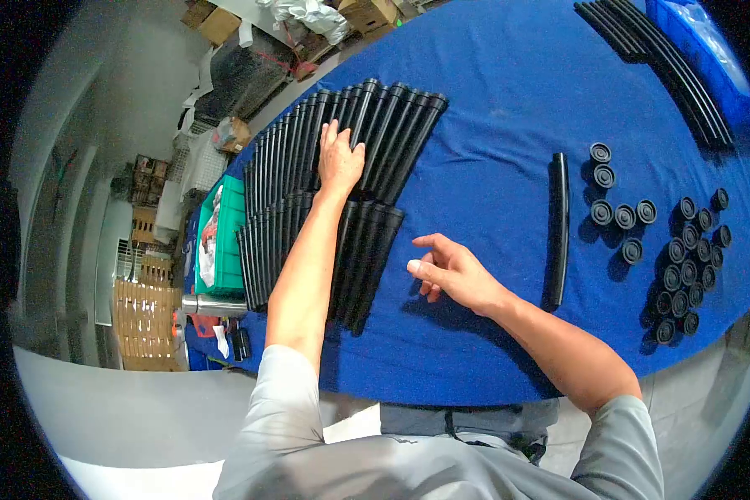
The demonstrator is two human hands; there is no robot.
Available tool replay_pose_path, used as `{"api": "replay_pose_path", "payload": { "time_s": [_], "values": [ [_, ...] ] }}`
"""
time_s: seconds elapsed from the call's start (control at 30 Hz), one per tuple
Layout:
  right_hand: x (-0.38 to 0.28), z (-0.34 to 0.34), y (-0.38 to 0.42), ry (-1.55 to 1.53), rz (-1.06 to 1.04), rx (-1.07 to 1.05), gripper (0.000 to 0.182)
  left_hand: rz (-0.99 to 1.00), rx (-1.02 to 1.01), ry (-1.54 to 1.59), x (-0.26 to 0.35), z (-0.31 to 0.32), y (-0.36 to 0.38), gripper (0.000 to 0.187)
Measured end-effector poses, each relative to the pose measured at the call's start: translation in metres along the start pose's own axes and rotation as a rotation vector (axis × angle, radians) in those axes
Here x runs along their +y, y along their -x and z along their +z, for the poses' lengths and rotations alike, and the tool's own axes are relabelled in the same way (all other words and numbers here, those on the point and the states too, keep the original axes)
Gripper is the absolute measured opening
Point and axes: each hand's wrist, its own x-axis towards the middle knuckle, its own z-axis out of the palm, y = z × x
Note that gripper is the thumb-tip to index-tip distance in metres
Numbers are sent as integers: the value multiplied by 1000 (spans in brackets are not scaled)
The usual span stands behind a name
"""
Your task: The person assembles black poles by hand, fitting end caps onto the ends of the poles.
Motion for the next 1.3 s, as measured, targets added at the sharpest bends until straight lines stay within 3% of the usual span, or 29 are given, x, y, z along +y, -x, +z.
{"api": "replay_pose_path", "payload": {
  "time_s": [0.13, 0.3, 0.43, 0.57, 0.67, 0.73, 0.87, 1.0, 1.07, 1.17, 1.27, 1.3],
  "values": [
    [-3, 1, 1, 28, 7, 8, 63, -79, -28, -13, -11, 11, -2, 53],
    [-1, 0, 1, 44, 11, 2, 60, -43, 68, 49, -20, 25, -3, 62],
    [-1, 1, 1, 53, 10, 16, 58, -47, 27, 94, -27, 20, -5, 68],
    [12, -3, -3, 43, -43, -13, 50, 107, 91, 127, -20, 5, -3, 63],
    [18, -2, -4, 121, -90, 1, 33, 152, 169, 137, 18, 2, -3, 60],
    [14, 0, 0, 269, -117, -11, 32, 289, 171, 258, 75, -7, -4, 55],
    [8, 1, 4, 450, -206, -29, 35, 563, -42, 589, 201, -17, 7, 44],
    [6, -1, 5, 560, -180, -55, 39, 868, -224, 567, 292, 5, 13, 66],
    [56, 1, -20, 526, -704, 91, 38, 911, -304, 500, 320, 16, 13, 62],
    [36, 1, -6, 524, -758, 114, 38, 1017, -385, 429, 339, 38, 1, 53],
    [35, 0, -5, 554, -764, 120, 36, 970, -472, 510, 342, 42, -9, 44],
    [38, -1, -7, 549, -740, 116, 35, 979, -348, 542, 337, 49, -13, 38]
  ]
}}
